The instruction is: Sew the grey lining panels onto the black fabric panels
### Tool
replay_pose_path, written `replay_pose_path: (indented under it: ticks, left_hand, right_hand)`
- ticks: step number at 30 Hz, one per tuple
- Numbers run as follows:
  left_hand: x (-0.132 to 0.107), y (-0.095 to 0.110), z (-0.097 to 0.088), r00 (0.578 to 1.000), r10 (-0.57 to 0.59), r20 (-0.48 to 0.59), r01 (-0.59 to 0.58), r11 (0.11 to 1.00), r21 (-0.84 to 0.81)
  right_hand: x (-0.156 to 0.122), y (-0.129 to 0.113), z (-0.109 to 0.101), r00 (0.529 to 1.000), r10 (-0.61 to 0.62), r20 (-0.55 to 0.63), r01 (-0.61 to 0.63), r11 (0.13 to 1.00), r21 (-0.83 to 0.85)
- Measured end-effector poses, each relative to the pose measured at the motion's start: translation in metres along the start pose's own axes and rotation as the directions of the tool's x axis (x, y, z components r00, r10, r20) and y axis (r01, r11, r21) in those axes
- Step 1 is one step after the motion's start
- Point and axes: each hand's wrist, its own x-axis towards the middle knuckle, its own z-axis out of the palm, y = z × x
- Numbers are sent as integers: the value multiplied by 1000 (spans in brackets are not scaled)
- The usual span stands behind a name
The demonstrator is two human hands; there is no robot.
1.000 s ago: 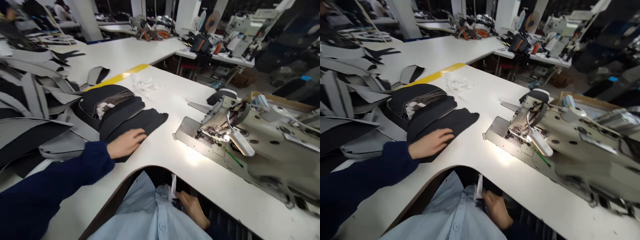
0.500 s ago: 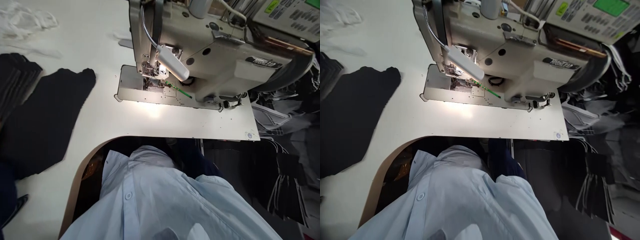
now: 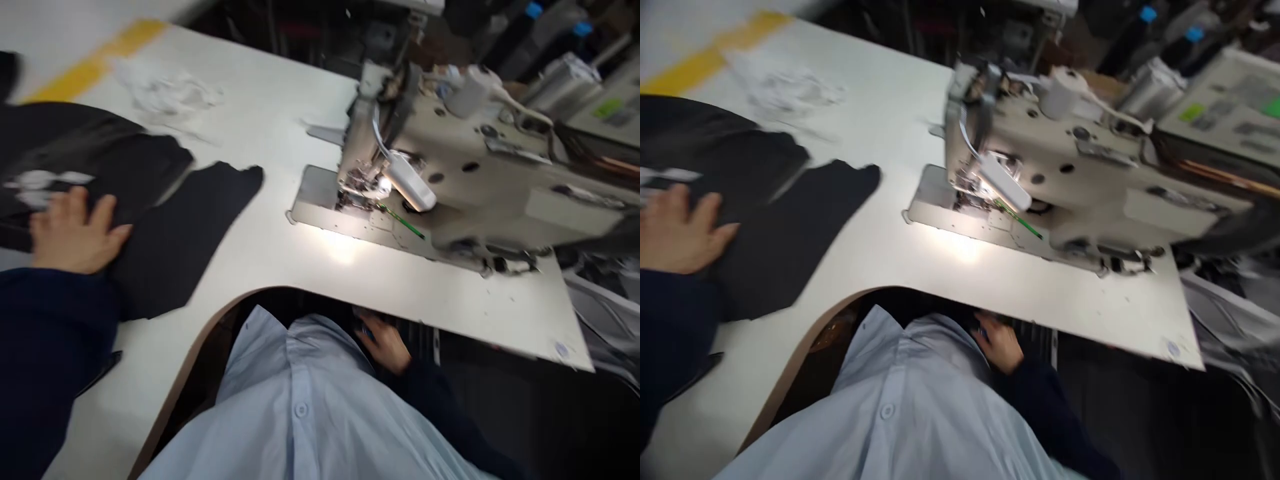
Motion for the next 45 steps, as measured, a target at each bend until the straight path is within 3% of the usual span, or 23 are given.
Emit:
replay_pose_path:
  ticks: [2, 4, 6, 9, 12, 15, 18, 21, 24, 28, 33, 35, 38, 42, 45]
  left_hand:
    - [-1, -4, -3, 991, -120, -66, 124, 990, 63]
    - [0, -8, -5, 988, -148, -46, 153, 981, 118]
    - [2, -13, -5, 990, -143, -5, 142, 978, 154]
    - [2, -21, -2, 991, -137, 11, 133, 974, 185]
    - [3, -25, -1, 994, -110, 2, 108, 978, 177]
    - [4, -24, -7, 995, -97, 16, 93, 983, 158]
    - [2, -20, -16, 995, -96, 18, 90, 973, 211]
    - [-8, -25, -28, 997, -48, 53, 32, 962, 272]
    - [-18, -42, -46, 996, 59, 68, -75, 966, 249]
    - [-10, -69, -74, 999, -13, -42, 22, 978, 207]
    - [50, -86, -81, 977, -167, -132, 187, 970, 155]
    - [74, -92, -77, 973, -197, -121, 213, 967, 139]
    - [98, -107, -73, 972, -211, -98, 223, 966, 131]
    - [107, -129, -76, 978, -206, -41, 210, 966, 152]
    - [105, -133, -79, 979, -205, -12, 204, 961, 185]
  right_hand:
    - [7, 0, -14, 982, -183, 43, 181, 982, 52]
    - [9, 10, -34, 965, -261, 20, 261, 965, -7]
    - [10, 31, -54, 971, -235, -55, 219, 954, -204]
    - [18, 68, -76, 973, -208, -100, 129, 849, -512]
    - [43, 86, -80, 956, -286, -64, 186, 762, -621]
    - [93, 67, -53, 904, -428, -15, 357, 772, -526]
    - [161, 11, 6, 827, -560, 45, 542, 773, -329]
    - [221, -57, 70, 689, -715, 119, 720, 658, -221]
    - [260, -103, 114, 588, -795, 152, 801, 544, -250]
    - [285, -113, 137, 475, -859, 191, 848, 389, -359]
    - [299, -103, 141, 295, -914, 278, 900, 169, -402]
    - [303, -103, 139, 272, -916, 297, 902, 134, -411]
    - [303, -104, 134, 288, -908, 305, 897, 144, -419]
    - [298, -103, 126, 368, -891, 266, 886, 248, -392]
    - [297, -103, 124, 360, -895, 264, 897, 255, -361]
